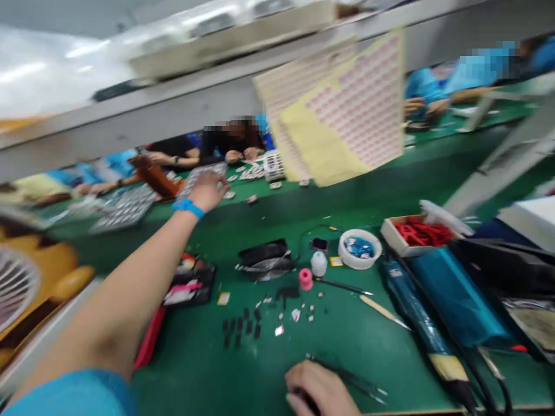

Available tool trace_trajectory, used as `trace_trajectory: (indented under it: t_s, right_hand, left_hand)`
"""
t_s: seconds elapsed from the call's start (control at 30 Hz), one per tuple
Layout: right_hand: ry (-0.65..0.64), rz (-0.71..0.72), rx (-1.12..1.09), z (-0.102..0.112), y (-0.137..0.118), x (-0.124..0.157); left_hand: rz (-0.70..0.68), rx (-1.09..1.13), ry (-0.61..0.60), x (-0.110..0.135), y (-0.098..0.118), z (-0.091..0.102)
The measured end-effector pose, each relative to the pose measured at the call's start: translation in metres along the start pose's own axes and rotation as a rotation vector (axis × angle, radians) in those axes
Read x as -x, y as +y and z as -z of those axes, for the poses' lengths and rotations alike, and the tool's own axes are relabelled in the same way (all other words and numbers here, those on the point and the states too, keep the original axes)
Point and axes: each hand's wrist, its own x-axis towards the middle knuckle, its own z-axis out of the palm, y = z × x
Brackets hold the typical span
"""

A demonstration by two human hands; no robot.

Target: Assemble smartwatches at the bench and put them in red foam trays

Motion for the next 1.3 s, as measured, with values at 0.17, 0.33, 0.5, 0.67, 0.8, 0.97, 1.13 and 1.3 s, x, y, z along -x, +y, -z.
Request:
trace_trajectory:
  t_s: [0.17,0.33,0.5,0.67,0.8,0.97,1.13,1.3]
  right_hand:
    - [-0.025,-0.025,0.057,0.016,-0.027,0.005]
    - [-0.120,-0.014,0.149,0.019,-0.022,0.014]
    - [-0.181,-0.045,0.188,0.025,-0.015,0.020]
    - [-0.189,-0.138,0.163,0.025,-0.014,0.023]
    - [-0.184,-0.186,0.146,0.023,-0.015,0.025]
    - [-0.171,-0.228,0.155,0.024,-0.016,0.027]
    - [-0.170,-0.219,0.124,0.025,-0.014,0.027]
    - [-0.196,-0.195,0.165,0.026,-0.011,0.025]
  left_hand:
    - [-0.244,0.225,0.179,0.168,-0.010,0.043]
    - [0.056,0.262,-0.006,0.373,-0.052,0.053]
    - [0.786,0.056,-0.338,0.554,-0.101,0.007]
    - [0.995,0.061,-0.591,0.668,-0.084,-0.053]
    - [1.081,0.069,-0.663,0.707,-0.064,-0.082]
    - [1.116,0.127,-0.666,0.717,-0.060,-0.096]
    - [1.129,0.232,-0.599,0.705,-0.054,-0.095]
    - [1.008,0.531,-0.513,0.668,-0.009,-0.094]
